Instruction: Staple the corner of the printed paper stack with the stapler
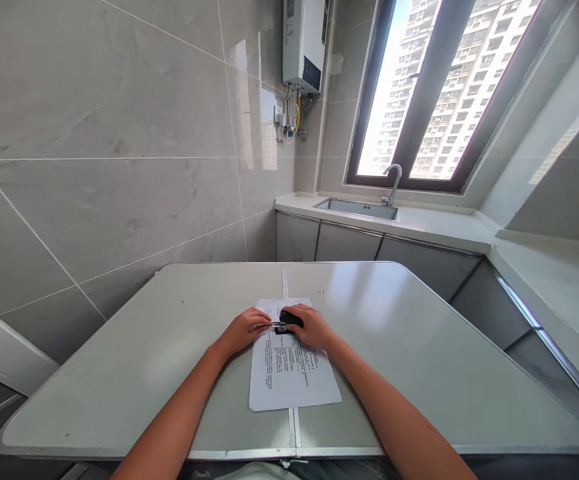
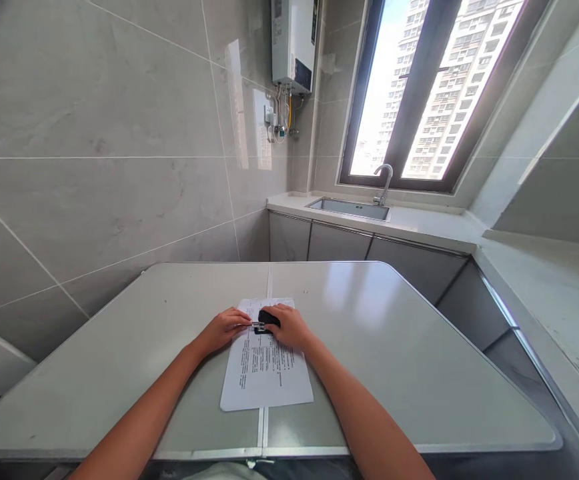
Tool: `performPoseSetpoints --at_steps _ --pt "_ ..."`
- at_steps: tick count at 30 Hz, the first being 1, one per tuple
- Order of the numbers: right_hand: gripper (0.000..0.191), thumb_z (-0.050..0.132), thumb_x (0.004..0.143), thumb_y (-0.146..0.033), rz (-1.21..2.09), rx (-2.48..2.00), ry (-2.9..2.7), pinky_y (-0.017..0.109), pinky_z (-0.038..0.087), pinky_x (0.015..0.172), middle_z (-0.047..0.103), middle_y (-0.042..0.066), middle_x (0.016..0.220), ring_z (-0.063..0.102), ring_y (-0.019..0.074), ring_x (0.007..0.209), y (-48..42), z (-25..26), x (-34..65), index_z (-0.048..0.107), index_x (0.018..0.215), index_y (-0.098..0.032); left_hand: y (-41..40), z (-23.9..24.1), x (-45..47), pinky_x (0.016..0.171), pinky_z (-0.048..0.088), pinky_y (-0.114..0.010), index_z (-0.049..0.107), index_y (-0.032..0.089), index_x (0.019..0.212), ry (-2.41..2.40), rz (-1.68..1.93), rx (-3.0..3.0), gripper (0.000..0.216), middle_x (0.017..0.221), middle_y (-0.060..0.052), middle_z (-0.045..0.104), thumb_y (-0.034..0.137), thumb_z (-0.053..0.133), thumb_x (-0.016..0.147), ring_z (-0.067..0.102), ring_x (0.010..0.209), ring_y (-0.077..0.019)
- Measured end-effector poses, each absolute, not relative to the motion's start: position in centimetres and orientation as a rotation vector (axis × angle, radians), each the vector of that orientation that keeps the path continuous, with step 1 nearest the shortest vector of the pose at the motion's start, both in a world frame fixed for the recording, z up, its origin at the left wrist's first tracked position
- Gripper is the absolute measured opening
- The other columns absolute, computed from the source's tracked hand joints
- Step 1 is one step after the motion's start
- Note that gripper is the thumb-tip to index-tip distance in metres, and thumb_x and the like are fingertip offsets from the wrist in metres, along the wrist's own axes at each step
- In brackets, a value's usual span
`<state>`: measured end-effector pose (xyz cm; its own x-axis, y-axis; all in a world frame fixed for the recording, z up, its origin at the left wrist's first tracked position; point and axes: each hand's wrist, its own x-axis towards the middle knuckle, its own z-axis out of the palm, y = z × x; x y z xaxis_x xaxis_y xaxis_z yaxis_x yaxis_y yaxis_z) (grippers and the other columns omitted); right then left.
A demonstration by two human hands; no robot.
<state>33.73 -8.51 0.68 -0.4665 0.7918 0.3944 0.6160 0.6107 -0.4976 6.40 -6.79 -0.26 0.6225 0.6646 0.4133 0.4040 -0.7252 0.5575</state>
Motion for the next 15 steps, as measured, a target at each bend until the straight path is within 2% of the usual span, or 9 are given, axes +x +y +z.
performPoseSetpoints --at_steps 4,8,12,15 --pt "0.04 0.073 0.086 -0.027 0.483 -0.988 -2.17 0.037 0.05 0.092 0.074 0.005 0.11 0.067 0.0242 0.1 -8.3 0.8 34.8 0.068 0.126 -0.028 -7.3 0.7 6.6 0.097 0.051 -0.042 0.078 0.03 0.105 0.813 0.891 2.416 0.02 0.11 -0.004 0.075 0.027 0.06 0.099 0.063 0.105 -0.0218" --pt "0.041 0.074 0.087 -0.03 0.523 -0.861 -2.187 0.035 0.05 0.087 0.074 0.005 0.103 0.067 0.0226 0.094 -8.8 1.2 34.6 0.068 0.127 -0.027 -8.1 1.0 7.5 0.094 0.05 -0.041 0.074 0.028 0.098 0.837 0.927 2.366 0.008 0.102 -0.003 0.073 0.026 0.069 0.093 0.061 0.1 -0.0219" --pt "0.039 0.075 0.087 -0.033 0.503 -0.792 -2.262 0.033 0.049 0.082 0.073 0.003 0.093 0.066 0.0211 0.086 -9.7 1.0 33.1 0.07 0.126 -0.029 -8.8 0.6 8.2 0.088 0.049 -0.037 0.062 0.025 0.104 0.927 0.931 2.25 0.026 0.099 -0.001 0.064 0.023 0.077 0.082 0.059 0.093 -0.0197" --pt "0.037 0.077 0.085 -0.033 0.472 -0.8 -2.302 0.033 0.049 0.08 0.073 0.003 0.088 0.066 0.0215 0.083 -10.1 0.7 32.3 0.072 0.121 -0.029 -9.0 0.5 8.4 0.088 0.049 -0.036 0.059 0.023 0.099 0.95 0.892 2.266 0.028 0.096 0.0 0.06 0.022 0.079 0.079 0.057 0.091 -0.0194"
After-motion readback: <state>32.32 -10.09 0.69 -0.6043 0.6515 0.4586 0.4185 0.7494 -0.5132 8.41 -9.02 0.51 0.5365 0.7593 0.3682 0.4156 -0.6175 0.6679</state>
